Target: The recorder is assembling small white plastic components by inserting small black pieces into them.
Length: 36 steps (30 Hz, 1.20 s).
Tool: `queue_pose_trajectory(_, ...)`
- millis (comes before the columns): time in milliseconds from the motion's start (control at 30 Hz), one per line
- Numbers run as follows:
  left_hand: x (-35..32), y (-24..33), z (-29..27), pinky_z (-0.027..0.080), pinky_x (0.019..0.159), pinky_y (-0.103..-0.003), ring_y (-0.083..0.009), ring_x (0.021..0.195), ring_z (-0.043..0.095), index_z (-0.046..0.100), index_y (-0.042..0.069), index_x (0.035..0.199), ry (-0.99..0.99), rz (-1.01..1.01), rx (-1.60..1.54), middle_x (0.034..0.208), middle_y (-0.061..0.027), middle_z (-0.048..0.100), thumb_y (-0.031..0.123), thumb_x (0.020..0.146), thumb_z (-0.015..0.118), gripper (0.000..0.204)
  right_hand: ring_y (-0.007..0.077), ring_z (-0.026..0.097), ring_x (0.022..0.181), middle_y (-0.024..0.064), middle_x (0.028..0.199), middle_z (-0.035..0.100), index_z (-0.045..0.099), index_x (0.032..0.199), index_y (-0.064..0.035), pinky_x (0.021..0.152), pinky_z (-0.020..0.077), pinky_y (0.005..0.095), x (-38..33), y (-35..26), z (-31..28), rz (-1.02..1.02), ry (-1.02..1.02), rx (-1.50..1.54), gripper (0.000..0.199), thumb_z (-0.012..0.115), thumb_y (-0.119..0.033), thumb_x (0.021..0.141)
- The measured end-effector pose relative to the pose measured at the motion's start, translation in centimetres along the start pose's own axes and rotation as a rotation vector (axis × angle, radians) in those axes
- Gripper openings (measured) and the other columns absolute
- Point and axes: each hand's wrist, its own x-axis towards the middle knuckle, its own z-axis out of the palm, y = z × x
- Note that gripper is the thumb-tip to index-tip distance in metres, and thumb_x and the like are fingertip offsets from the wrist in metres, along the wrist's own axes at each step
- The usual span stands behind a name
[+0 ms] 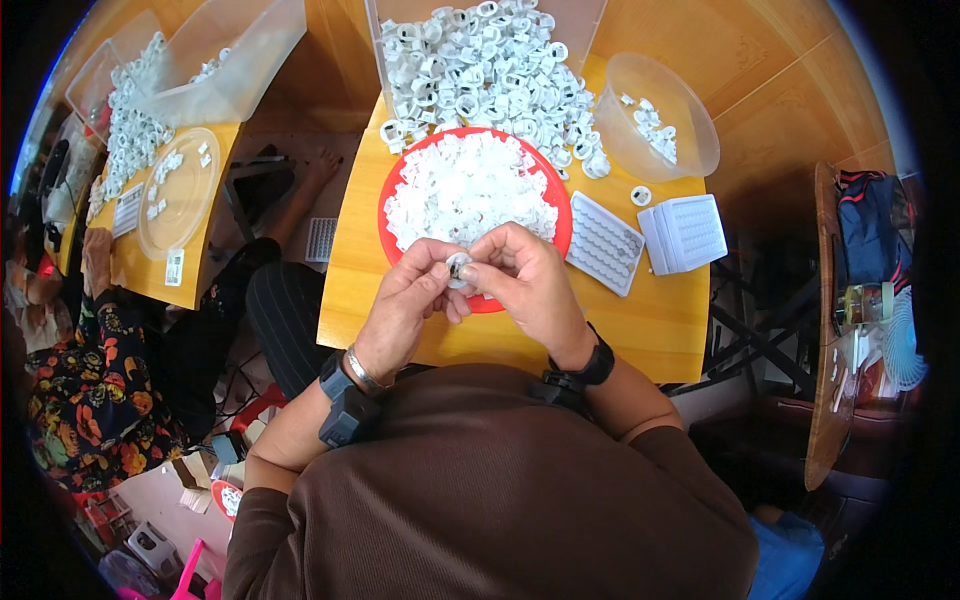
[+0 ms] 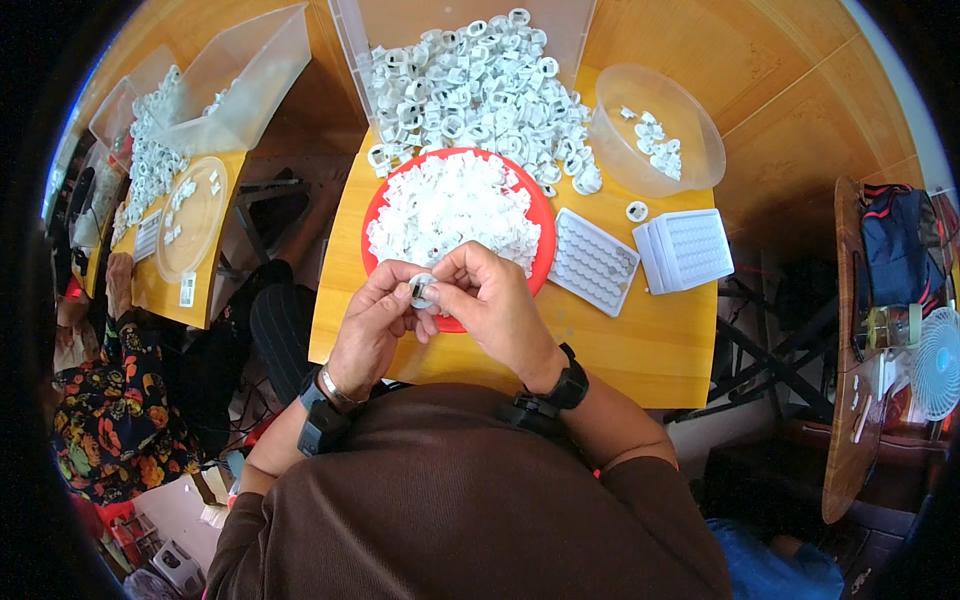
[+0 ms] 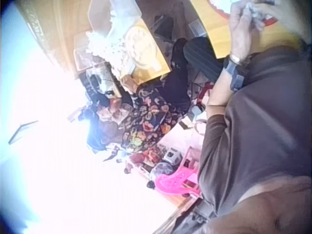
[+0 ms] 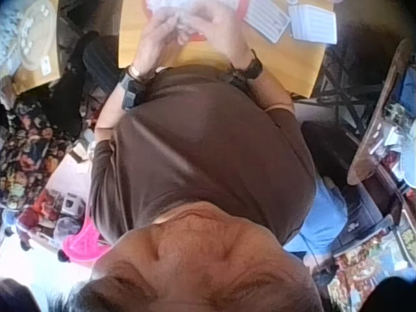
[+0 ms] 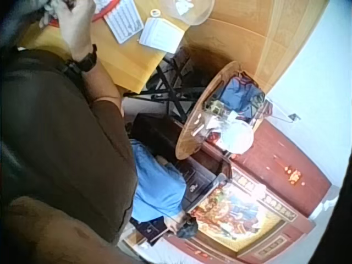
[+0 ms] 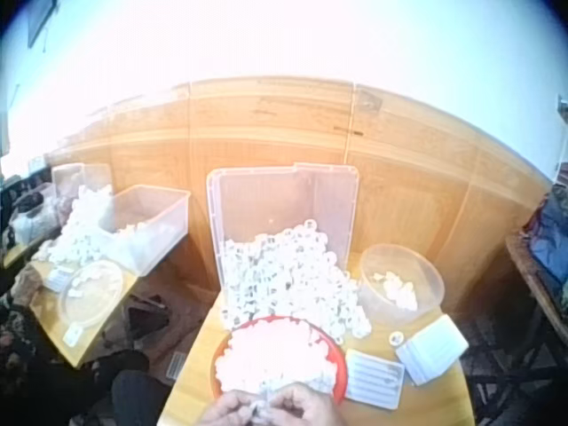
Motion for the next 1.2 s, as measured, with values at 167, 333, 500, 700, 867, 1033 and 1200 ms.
queue_pose_trajectory(167,-0.1,-0.1,-0.3,0.049,0.068,-0.025,-0.0131,0.076,0.061,0.052,0.003,0.112,-0.009,0.009,0.02,0.091,-0.0076,0.062,0.021,0.1,0.044,0.024,0.0058,0.059,0.072,0.0026,0.081,0.06,0.051,0.089,0.0005,0.063,0.0504,0.022,0.1,0.1,0.0,0.006,-0.012,0.017,0.011,0.062,0.002,0.087)
queue_pose_trajectory(333,-0.1,-0.1,-0.2,0.049,0.067,-0.025,-0.0135,0.075,0.062,0.053,0.002,0.111,-0.015,-0.007,-0.019,0.09,-0.0079,0.062,0.022,0.1,0.043,0.024,0.007,0.06,0.073,0.0025,0.083,0.061,0.052,0.092,-0.0021,0.065,0.0491,0.021,0.2,0.3,-0.2,0.059,-0.057,0.06,0.012,0.063,-0.001,0.087)
queue_pose_trajectory(500,0.0,0.1,-0.1,0.049,0.066,-0.025,-0.0127,0.073,0.06,0.052,0.003,0.112,-0.009,-0.039,0.024,0.09,-0.0077,0.061,0.018,0.102,0.036,0.024,0.0057,0.057,0.07,0.0013,0.081,0.059,0.05,0.092,-0.0028,0.065,0.0485,0.0219,0.1,0.4,0.3,0.039,-0.012,-0.022,0.013,0.063,-0.003,0.088)
queue_pose_trajectory(700,0.2,-0.4,-0.6,0.05,0.062,-0.025,-0.0146,0.068,0.061,0.051,0.001,0.107,0.04,-0.055,-0.083,0.084,-0.0092,0.062,0.022,0.1,0.042,0.024,0.0056,0.055,0.066,0.0026,0.079,0.059,0.052,0.095,0.0,0.06,0.0478,0.0216,0.7,1.3,-0.1,0.116,-0.036,0.109,0.012,0.062,-0.002,0.088)
queue_pose_trajectory(867,0.4,-0.6,-1.0,0.05,0.062,-0.025,-0.015,0.067,0.062,0.051,0.002,0.106,0.043,-0.077,-0.169,0.083,-0.0095,0.062,0.022,0.099,0.045,0.022,0.0076,0.062,0.069,0.004,0.081,0.063,0.056,0.095,0.0024,0.061,0.0507,0.0233,0.4,1.0,0.2,0.057,-0.003,0.005,0.011,0.062,-0.002,0.088)
queue_pose_trajectory(1033,0.4,-0.9,-1.3,0.05,0.062,-0.025,-0.0148,0.068,0.062,0.051,0.002,0.106,0.043,-0.058,-0.175,0.085,-0.0091,0.062,0.019,0.098,0.047,0.019,0.0104,0.066,0.069,0.0077,0.08,0.068,0.061,0.091,0.004,0.061,0.0533,0.0252,0.4,0.0,0.5,-0.099,0.032,-0.258,0.01,0.065,-0.001,0.084)
queue_pose_trajectory(1200,0.4,-1.0,-1.4,0.049,0.063,-0.025,-0.0152,0.07,0.063,0.052,0.003,0.107,0.044,-0.058,-0.168,0.089,-0.009,0.062,0.015,0.098,0.046,0.016,0.0167,0.069,0.069,0.0114,0.079,0.068,0.064,0.09,0.0024,0.061,0.0538,0.0264,0.4,-0.6,0.7,-0.202,0.043,-0.449,0.01,0.066,-0.001,0.081)
